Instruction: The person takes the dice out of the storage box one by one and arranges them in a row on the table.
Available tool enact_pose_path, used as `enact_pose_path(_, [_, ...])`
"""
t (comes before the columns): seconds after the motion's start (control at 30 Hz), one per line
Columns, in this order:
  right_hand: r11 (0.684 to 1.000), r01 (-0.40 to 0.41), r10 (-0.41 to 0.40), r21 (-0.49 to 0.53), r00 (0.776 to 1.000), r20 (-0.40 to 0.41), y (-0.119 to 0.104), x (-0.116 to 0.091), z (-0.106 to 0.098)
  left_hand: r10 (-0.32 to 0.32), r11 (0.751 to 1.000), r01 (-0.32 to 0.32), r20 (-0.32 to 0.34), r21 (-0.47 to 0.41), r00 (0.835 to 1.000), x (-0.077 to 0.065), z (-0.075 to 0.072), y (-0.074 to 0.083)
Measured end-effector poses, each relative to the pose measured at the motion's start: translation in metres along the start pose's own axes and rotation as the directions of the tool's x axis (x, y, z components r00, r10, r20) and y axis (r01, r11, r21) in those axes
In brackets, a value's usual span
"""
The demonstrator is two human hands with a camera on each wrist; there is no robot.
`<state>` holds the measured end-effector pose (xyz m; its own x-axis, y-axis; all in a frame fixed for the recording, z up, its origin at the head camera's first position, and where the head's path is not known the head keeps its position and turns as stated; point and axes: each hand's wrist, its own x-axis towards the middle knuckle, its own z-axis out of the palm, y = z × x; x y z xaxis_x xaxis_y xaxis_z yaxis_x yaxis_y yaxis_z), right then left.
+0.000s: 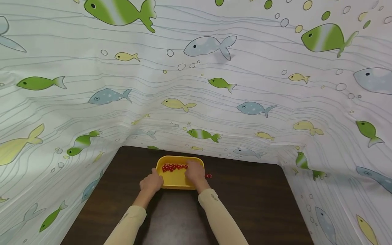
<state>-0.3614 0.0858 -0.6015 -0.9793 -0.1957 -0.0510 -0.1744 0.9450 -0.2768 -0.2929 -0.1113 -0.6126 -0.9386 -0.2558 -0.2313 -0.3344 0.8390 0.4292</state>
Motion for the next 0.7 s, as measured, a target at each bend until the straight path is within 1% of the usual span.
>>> enact_pose_path(0.1, [0.997,0.055,-0.053,-0.047,0.998,0.033,-0.008,0.005,0.004,-0.004,1.0,0.004,0.003,0.005,1.0,0.001,0.0,0.0])
enact_pose_path(0.2, [0.989,0.111,-0.108,-0.098,0.993,0.037,-0.014,0.009,0.007,-0.007,1.0,0.007,0.004,0.008,1.0,0.003,0.0,0.0])
enact_pose_path(0.33, [0.98,0.127,-0.119,-0.152,0.991,0.057,-0.018,0.017,0.011,-0.001,1.0,0.001,-0.001,0.013,1.0,0.003,0.0,0.003])
enact_pose_path(0.43, [0.975,0.128,-0.114,-0.182,0.99,0.087,-0.022,0.022,0.01,-0.005,1.0,0.005,-0.002,0.02,1.0,0.003,0.0,0.004])
enact_pose_path(0.57, [0.97,0.139,-0.118,-0.198,0.987,0.114,-0.026,0.022,0.011,-0.018,0.999,0.018,0.007,0.033,1.0,0.002,0.0,0.005])
enact_pose_path(0.7, [0.971,0.135,-0.115,-0.198,0.988,0.105,-0.029,0.021,0.014,-0.028,0.999,0.027,0.016,0.043,0.999,0.002,-0.001,0.003])
